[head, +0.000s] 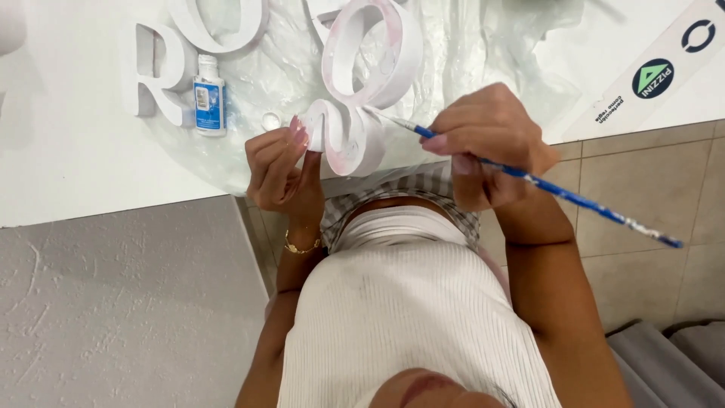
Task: Painting decorative foam letters with white paint using a brush.
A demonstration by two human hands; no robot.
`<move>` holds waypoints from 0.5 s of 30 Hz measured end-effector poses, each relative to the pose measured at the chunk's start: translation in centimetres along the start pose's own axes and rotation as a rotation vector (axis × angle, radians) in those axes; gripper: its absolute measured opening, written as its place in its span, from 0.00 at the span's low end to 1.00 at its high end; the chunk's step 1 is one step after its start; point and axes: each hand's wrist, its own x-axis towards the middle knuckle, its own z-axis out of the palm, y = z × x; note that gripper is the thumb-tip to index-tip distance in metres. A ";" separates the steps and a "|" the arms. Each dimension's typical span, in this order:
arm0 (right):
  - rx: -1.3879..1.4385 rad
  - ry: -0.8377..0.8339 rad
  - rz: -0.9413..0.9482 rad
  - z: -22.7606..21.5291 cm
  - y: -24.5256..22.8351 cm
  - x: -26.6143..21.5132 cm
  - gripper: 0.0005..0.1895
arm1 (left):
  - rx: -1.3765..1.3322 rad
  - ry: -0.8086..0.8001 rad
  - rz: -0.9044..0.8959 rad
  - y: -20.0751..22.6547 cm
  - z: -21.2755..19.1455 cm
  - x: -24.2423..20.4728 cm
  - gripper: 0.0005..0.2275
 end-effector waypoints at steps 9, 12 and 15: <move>0.049 0.032 0.008 -0.2 0.4 -0.5 0.11 | -0.021 0.009 -0.039 0.0 0.1 0.0 0.08; -0.092 0.184 -0.166 -2.0 2.5 -0.6 0.09 | -0.016 -0.006 -0.038 0.0 0.0 0.0 0.09; 0.194 -0.033 0.064 -3.5 1.4 -4.6 0.25 | -0.016 -0.019 -0.040 0.1 0.0 0.2 0.07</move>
